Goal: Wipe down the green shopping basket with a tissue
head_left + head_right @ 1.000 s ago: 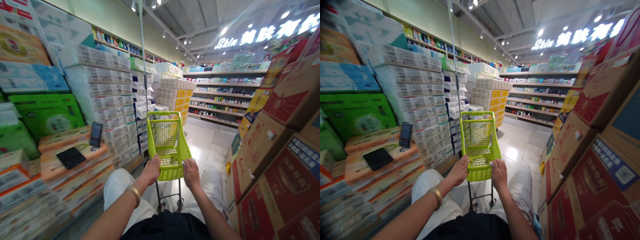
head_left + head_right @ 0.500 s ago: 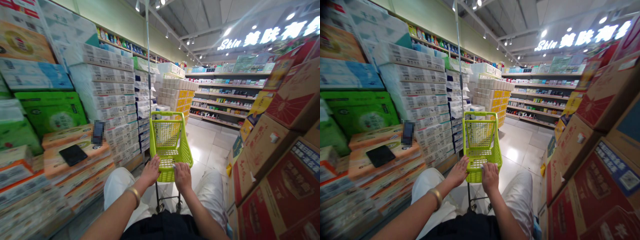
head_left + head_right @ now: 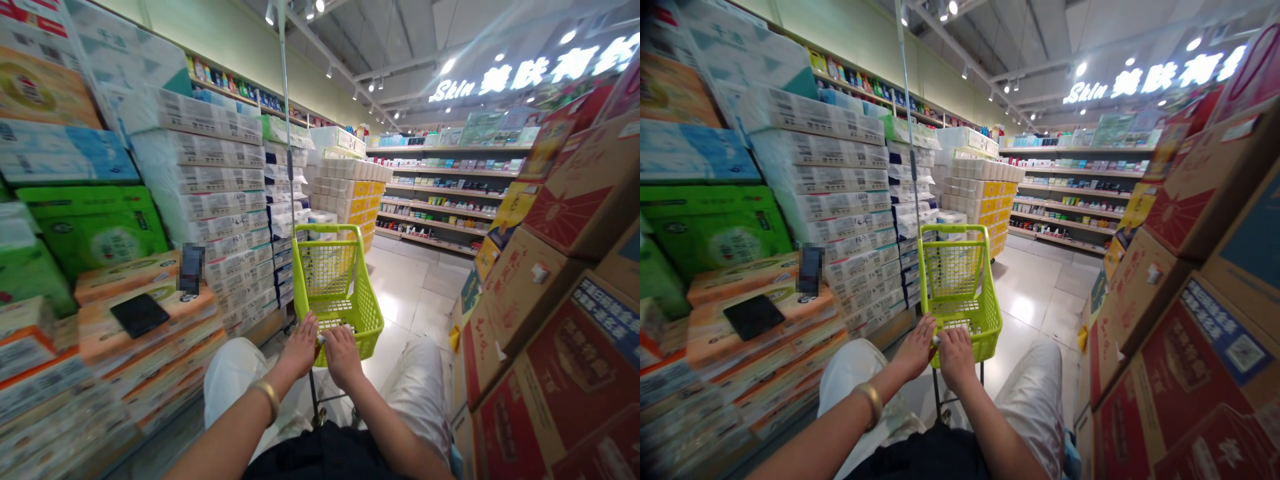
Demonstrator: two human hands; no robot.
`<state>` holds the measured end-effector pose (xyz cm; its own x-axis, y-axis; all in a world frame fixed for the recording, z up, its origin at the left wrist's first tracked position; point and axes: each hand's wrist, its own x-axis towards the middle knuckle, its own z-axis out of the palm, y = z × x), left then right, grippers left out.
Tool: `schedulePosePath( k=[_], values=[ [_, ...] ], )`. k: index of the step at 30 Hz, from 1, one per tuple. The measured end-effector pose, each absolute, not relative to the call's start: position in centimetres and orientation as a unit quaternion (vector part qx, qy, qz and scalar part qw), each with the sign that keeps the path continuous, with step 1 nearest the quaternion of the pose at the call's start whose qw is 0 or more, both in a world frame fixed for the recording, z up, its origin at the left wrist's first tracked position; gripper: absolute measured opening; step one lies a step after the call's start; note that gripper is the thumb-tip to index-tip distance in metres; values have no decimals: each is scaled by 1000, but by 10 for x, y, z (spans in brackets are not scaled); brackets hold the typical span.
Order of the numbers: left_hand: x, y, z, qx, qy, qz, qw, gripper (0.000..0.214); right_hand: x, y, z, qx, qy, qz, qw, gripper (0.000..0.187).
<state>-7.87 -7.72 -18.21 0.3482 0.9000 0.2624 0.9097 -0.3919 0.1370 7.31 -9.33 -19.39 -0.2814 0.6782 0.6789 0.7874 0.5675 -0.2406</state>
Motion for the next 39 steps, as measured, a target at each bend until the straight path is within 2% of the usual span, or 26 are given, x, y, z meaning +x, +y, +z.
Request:
schedulePosePath(
  k=[6, 9, 17, 24, 27, 30, 34, 39],
  values=[
    [-80, -78, -187, -828, -537, -159, 32, 57, 140, -84, -207, -535, -708, -120, 444, 29],
    [-79, -78, -190, -827, -536, -164, 40, 57, 141, -82, -210, -566, -675, -128, 455, 29],
    [-82, -76, -195, -826, -530, -186, 54, 51, 66, -98, -197, -448, -801, -74, 391, 30],
    [-80, -79, -192, -823, -536, -177, 58, 57, 144, -81, -205, -545, -710, -123, 429, 29],
    [-80, -78, -193, -824, -534, -181, 63, 57, 144, -78, -206, -577, -674, -123, 444, 30],
    [-81, -76, -195, -822, -534, -188, 66, 59, 110, -85, -204, -557, -696, -103, 441, 28],
    [-83, -75, -196, -819, -535, -196, 65, 59, 77, -95, -200, -469, -786, -77, 396, 30],
    [-81, -77, -193, -819, -540, -184, 62, 58, 120, -87, -200, -509, -748, -104, 414, 28]
  ],
)
